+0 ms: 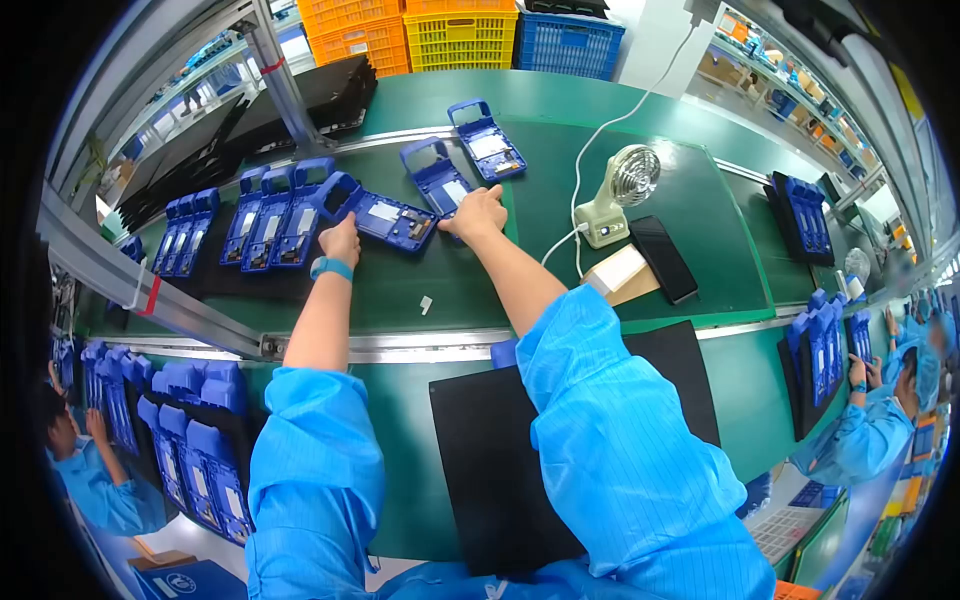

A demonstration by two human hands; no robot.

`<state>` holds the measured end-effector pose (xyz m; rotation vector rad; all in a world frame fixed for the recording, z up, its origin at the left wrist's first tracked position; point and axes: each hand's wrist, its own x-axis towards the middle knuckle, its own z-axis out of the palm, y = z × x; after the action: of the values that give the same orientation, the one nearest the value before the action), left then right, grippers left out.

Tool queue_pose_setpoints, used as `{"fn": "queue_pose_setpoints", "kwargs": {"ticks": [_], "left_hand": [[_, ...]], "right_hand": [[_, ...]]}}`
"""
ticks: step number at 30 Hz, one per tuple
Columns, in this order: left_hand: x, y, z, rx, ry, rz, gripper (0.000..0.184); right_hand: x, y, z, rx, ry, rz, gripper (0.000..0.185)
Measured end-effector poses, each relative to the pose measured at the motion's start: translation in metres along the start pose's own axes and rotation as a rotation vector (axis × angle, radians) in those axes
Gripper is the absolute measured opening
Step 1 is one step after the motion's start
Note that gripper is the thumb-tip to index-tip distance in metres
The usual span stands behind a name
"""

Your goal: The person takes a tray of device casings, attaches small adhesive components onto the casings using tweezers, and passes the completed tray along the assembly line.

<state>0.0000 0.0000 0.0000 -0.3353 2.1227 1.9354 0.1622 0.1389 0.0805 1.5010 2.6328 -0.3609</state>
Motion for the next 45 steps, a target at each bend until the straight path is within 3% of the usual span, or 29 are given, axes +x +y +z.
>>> {"fn": "queue_pose_setpoints", "kwargs": {"ticks": [2, 3, 6, 7, 9, 11, 15, 16, 17, 19, 22, 23, 25, 28, 30, 31, 33, 35, 37, 38, 41, 43, 45], "left_hand": [[-0.014, 0.006, -0.012, -0.14, -0.116, -0.075, 0.038], [-0.004, 0.052, -0.011, -0.154, -0.123, -0.005, 0.038], [-0.026, 0.07, -0.045, -0.123, -0.329, 0.041, 0.037], [-0.043, 0.082, -0.057, -0.118, -0.407, 0.005, 0.035], [-0.067, 0.095, -0.085, -0.174, -0.62, -0.044, 0.033], [-0.109, 0.11, -0.107, -0.123, -0.671, -0.07, 0.035], [-0.203, 0.102, -0.144, -0.023, -0.714, -0.058, 0.035], [-0.227, 0.092, -0.15, 0.016, -0.753, -0.079, 0.034], [-0.25, 0.081, -0.155, 0.054, -0.791, -0.098, 0.033], [-0.29, 0.059, -0.154, 0.26, -0.794, -0.112, 0.033], [-0.323, 0.031, -0.149, 0.253, -0.93, -0.016, 0.034], [-0.331, 0.027, -0.145, 0.245, -0.926, 0.043, 0.035], [-0.341, 0.033, -0.143, 0.401, -0.897, 0.252, 0.036], [-0.346, 0.035, -0.146, 0.508, -0.826, 0.385, 0.035], [-0.347, 0.029, -0.149, 0.577, -0.788, 0.437, 0.036], [-0.346, 0.025, -0.15, 0.647, -0.75, 0.485, 0.037], [-0.342, 0.022, -0.154, 0.696, -0.751, 0.478, 0.039], [-0.339, 0.022, -0.158, 0.643, -0.738, 0.445, 0.038], [-0.331, 0.023, -0.168, 0.521, -0.706, 0.445, 0.033], [-0.326, 0.021, -0.175, 0.454, -0.623, 0.407, 0.029], [-0.313, 0.01, -0.196, 0.355, -0.425, 0.344, 0.023], [-0.307, 0.003, -0.213, 0.425, -0.365, 0.233, 0.02], [-0.305, -0.003, -0.221, 0.429, -0.391, 0.202, 0.02]], "right_hand": [[-0.006, 0.002, 0.002, -0.005, 0.011, 0.011, 0.091], [0.007, -0.016, -0.027, 0.043, 0.062, -0.005, 0.091], [0.002, -0.01, -0.032, 0.041, -0.019, -0.156, 0.07], [0.003, -0.003, -0.025, 0.126, 0.058, -0.183, 0.071], [-0.017, 0.011, -0.062, 0.518, -0.385, -0.123, 0.069], [-0.041, 0.036, -0.075, 0.672, -0.434, -0.025, 0.067], [-0.148, 0.112, -0.121, 0.673, -0.269, -0.301, 0.048], [-0.18, 0.135, -0.124, 0.754, -0.2, -0.31, 0.059], [-0.218, 0.145, -0.139, 0.481, -0.12, -0.155, 0.07], [-0.276, 0.166, -0.138, 0.409, -0.05, -0.031, 0.071], [-0.331, 0.176, -0.123, 0.295, -0.035, 0.157, 0.075], [-0.34, 0.181, -0.114, 0.246, -0.034, 0.174, 0.082], [-0.345, 0.187, -0.114, 0.189, 0.065, 0.056, 0.078], [-0.293, 0.17, -0.143, 0.619, 0.126, -0.08, 0.055], [-0.226, 0.137, -0.149, 0.504, 0.245, -0.332, 0.03], [-0.184, 0.119, -0.14, 0.506, 0.225, -0.387, 0.028], [-0.087, 0.078, -0.103, 0.356, 0.371, -0.482, 0.036], [-0.001, 0.042, -0.072, 0.08, 0.316, -0.247, 0.052], [0.044, 0.011, -0.066, 0.006, 0.296, -0.148, 0.079], [0.061, 0.0, -0.062, 0.014, 0.242, -0.043, 0.102], [0.09, -0.02, -0.044, 0.037, 0.316, 0.073, 0.102], [0.092, -0.032, -0.048, 0.057, 0.29, 0.091, 0.089], [0.079, -0.035, -0.063, 0.058, 0.127, -0.051, 0.081]]}}
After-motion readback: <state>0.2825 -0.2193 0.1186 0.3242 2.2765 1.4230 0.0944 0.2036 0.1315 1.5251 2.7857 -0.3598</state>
